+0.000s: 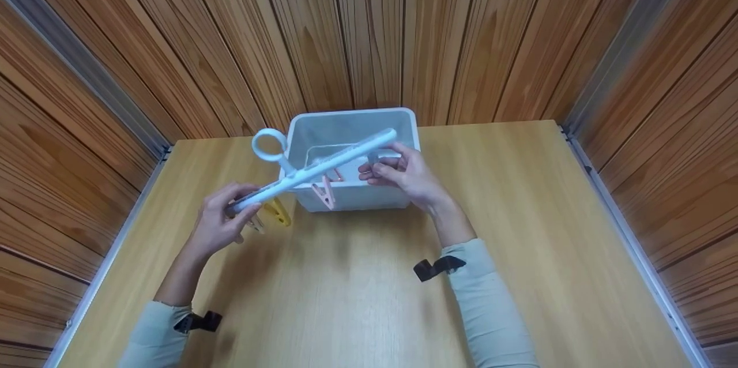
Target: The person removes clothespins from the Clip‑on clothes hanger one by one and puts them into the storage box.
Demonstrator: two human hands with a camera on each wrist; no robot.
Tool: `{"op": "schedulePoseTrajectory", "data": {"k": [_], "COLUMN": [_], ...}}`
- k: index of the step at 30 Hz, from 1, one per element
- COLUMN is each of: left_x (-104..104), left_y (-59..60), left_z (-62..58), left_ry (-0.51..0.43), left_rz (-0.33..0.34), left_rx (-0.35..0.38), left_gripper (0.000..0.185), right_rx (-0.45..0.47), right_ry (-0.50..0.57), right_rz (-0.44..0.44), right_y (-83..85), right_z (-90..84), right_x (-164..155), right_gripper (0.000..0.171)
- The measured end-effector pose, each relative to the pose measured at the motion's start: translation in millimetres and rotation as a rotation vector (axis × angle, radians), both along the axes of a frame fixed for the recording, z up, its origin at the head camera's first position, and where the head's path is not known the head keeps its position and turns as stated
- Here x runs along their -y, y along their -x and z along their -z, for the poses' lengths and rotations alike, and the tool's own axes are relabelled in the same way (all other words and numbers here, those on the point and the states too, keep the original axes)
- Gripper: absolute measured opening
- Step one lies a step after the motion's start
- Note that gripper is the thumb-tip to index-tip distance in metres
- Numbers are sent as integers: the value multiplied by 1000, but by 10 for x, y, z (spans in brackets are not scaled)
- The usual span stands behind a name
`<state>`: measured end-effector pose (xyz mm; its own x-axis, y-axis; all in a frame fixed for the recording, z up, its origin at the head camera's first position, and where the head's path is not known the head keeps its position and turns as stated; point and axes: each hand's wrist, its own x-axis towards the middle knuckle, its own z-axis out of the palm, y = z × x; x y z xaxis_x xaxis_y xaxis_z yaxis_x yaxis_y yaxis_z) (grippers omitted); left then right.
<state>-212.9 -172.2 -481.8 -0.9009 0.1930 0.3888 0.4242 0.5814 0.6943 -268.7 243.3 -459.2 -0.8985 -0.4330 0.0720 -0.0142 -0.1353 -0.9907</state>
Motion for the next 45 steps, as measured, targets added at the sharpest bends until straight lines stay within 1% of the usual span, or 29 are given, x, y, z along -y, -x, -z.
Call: {"op": "schedulePoseTrajectory", "data": {"k": [3,6,11,15,24,28,30,34,41,45], "left_x": [37,70,99,107,143,169,174,196,230,237], "left_y": [9,34,55,40,4,-13,-22,-41,-23,-31], "left_z": [-3,-5,18,42,118,134,138,150,186,187], "left_ry": [-108,-195,-248,-267,-282,-288,-287,-284,-298,-298], "left_rz": [-11,-27,-35,-45,-87,-107,-113,-125,-121,-131], "left_rx": [62,86,116,134,117,144,154,160,115,138], "left_gripper": [27,27,27,27,27,27,27,27,27,27], "right_rx": [19,26,23,20,-4,8,20,36,62,78], "right_ry": [-18,-30,-48,-79,-147,-150,-161,-217,-254,-279], "right_rz": [-2,-3,10,26,56,55,56,63,62,59], "right_y": [12,24,58,123,311,388,421,482,567,601], "right_z": [-12,-20,-37,-110,-312,-367,-381,-399,-379,-361], "right_x": [-2,0,4,-12,0,19,26,54,78,80], "right_gripper": [49,53,51,51,49,47,47,47,51,53]}}
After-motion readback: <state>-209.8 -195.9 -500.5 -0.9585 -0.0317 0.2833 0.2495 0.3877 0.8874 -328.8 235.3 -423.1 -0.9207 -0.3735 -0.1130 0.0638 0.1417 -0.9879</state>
